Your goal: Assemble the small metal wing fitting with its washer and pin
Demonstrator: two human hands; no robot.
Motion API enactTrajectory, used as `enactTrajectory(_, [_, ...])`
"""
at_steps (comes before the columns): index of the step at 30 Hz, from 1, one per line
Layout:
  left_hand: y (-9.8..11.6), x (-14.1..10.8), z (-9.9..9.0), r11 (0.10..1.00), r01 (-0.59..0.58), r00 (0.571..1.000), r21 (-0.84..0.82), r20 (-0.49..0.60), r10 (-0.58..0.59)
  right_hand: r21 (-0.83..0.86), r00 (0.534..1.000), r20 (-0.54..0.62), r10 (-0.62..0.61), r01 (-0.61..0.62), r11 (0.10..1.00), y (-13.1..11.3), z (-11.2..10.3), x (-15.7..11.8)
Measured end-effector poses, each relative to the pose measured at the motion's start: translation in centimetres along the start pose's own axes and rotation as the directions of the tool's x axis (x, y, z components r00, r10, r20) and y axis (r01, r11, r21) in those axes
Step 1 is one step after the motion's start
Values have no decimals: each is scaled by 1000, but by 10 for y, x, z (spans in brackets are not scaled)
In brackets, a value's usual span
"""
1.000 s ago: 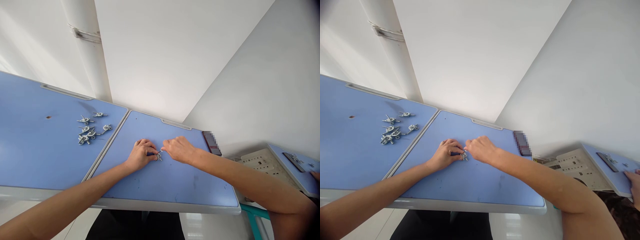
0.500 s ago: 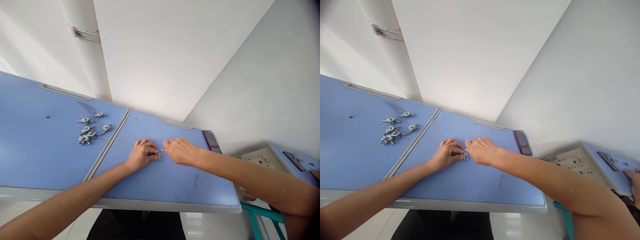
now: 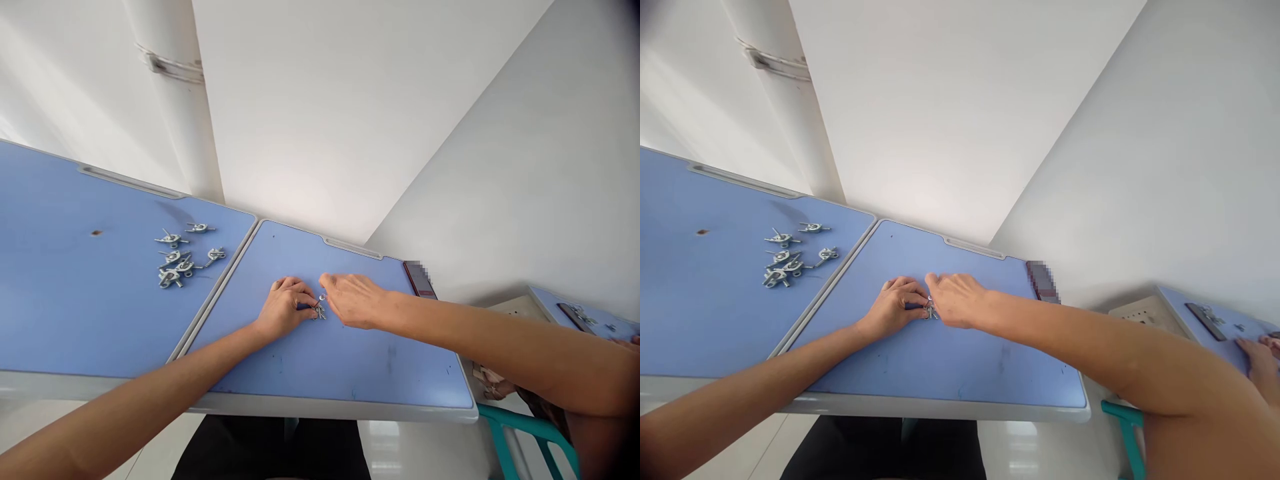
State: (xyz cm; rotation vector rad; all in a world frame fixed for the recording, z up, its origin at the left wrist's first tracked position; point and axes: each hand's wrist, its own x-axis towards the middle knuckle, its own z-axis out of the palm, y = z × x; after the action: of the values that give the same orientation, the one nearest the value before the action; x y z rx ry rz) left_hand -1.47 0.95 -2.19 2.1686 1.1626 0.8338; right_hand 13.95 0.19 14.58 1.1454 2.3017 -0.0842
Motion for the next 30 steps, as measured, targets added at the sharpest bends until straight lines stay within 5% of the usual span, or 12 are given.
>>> enactTrajectory(6, [2, 1, 0, 999, 17, 1000, -27, -5, -17, -281, 994, 0, -113, 109, 953, 6, -6, 3])
enactTrajectory(10, [1, 0, 0, 1000, 3, 1000, -28, -8, -3, -274, 997, 68, -33, 50, 960, 3, -10, 7])
enactTrajectory(17, [1, 1, 0, 1000, 2, 1000, -20, -5, -2, -285, 995, 35, -95, 101, 953, 2, -7, 3])
enactTrajectory(23, [1, 0, 1, 1000, 20, 1000, -16, 0, -20, -302, 1000, 9, -17, 19, 953, 3, -6, 6])
enactTrajectory(30, [1, 0, -1, 1000, 11, 1000, -19, 18, -11, -299, 985, 53, -163, 171, 939, -3, -1, 0])
